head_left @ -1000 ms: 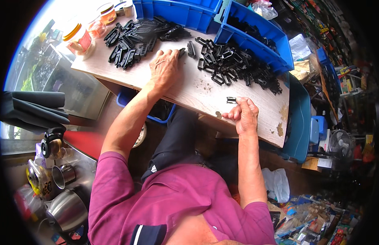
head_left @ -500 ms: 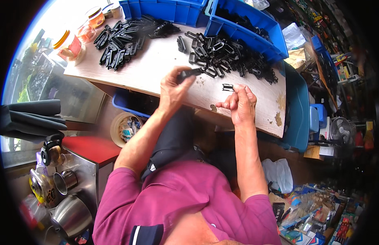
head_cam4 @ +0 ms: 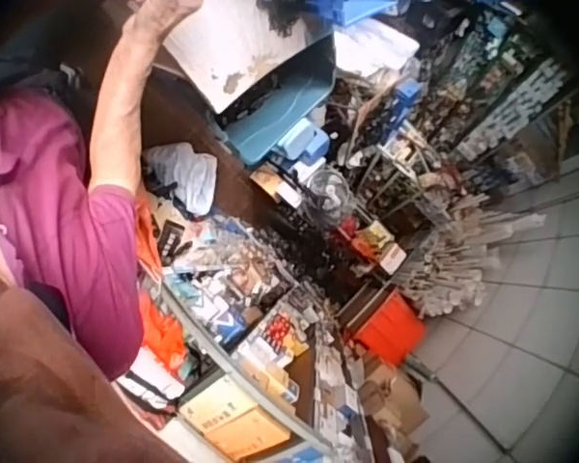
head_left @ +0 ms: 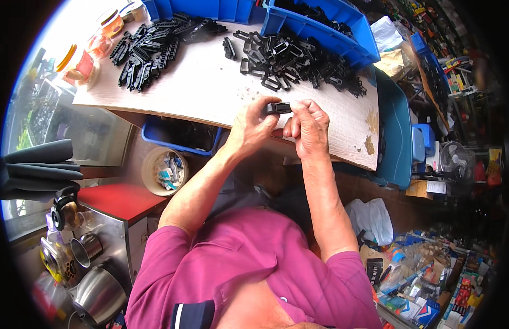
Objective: The person assembles small black plastic buckles by hand at a workbench.
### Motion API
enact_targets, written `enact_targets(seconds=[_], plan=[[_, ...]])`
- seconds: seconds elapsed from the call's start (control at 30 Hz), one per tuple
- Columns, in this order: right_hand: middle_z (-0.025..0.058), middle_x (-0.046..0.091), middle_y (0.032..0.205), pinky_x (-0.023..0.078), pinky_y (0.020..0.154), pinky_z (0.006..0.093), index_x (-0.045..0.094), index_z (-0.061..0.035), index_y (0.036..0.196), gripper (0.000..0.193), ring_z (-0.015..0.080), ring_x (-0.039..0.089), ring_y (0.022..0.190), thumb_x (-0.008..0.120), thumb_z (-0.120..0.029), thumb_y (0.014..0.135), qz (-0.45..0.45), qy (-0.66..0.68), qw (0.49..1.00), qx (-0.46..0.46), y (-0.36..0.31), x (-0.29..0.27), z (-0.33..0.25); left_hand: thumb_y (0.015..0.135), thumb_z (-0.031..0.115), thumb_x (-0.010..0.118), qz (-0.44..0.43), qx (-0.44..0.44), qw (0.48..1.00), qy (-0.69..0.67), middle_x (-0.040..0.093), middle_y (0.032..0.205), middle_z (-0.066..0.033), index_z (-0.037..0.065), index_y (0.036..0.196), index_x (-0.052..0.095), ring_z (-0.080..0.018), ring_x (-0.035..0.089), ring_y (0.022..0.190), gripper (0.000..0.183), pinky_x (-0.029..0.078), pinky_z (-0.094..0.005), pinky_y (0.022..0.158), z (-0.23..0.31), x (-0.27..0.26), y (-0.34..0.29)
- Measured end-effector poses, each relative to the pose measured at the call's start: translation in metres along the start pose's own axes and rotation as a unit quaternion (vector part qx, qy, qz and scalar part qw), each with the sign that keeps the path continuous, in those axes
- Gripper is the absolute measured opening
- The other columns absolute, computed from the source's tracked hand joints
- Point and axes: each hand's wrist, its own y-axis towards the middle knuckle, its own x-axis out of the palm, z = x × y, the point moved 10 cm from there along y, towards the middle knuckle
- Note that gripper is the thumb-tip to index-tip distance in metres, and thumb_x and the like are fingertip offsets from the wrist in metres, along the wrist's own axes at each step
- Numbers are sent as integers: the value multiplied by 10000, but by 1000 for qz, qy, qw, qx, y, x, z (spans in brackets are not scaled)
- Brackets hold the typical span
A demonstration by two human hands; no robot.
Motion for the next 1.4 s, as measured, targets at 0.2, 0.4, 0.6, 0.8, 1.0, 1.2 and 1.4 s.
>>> enact_targets(seconds=[0.2,0.4,0.6,0.8,1.0,1.2,1.4], plan=[[3,451,474,423,401,267,550,-51,814,150,128,447,374,659,-133,874,14,5,1000,-11,-1,-5,0,823,100,576,-25,-27,999,-15,656,769,-148,20,1126,630,-205,639,662,318,508,-339,637,-3,2,-2],[2,448,471,421,408,268,548,-51,812,146,128,446,374,656,-128,873,16,4,1000,-8,-3,-3,1,823,105,590,-32,-5,999,2,655,749,-149,20,1139,628,-201,646,670,329,510,-331,648,-3,1,-2],[-11,444,469,396,400,258,552,-69,768,169,103,404,372,668,-136,870,28,-20,999,10,-3,-4,7,892,95,626,-8,36,999,20,629,767,-8,6,1134,629,-62,550,646,258,458,-223,578,21,2,-3],[-18,449,487,448,406,254,553,-73,776,175,87,389,372,684,-150,863,19,-92,996,-2,5,-1,13,890,138,662,74,43,996,12,669,771,-53,10,993,675,-115,613,685,165,491,-263,628,13,-10,-4],[5,431,471,557,417,359,536,-43,917,232,124,457,351,713,-164,829,83,-87,991,54,14,0,2,912,135,666,125,-38,969,-210,594,719,24,35,1025,659,-30,503,565,150,427,-193,500,-6,-32,-10],[43,557,600,508,357,305,586,-49,1095,326,123,501,378,720,-118,807,77,-233,968,59,47,10,5,879,113,715,117,-25,958,-260,614,756,0,11,1150,593,-44,560,595,315,488,-194,519,-5,-50,-9],[109,703,873,583,460,335,678,-77,1062,355,217,659,562,720,-143,716,83,-481,871,53,62,20,5,894,129,705,117,-20,960,-253,625,768,-18,0,1151,591,-66,576,602,309,514,-202,567,-7,-50,-3]])
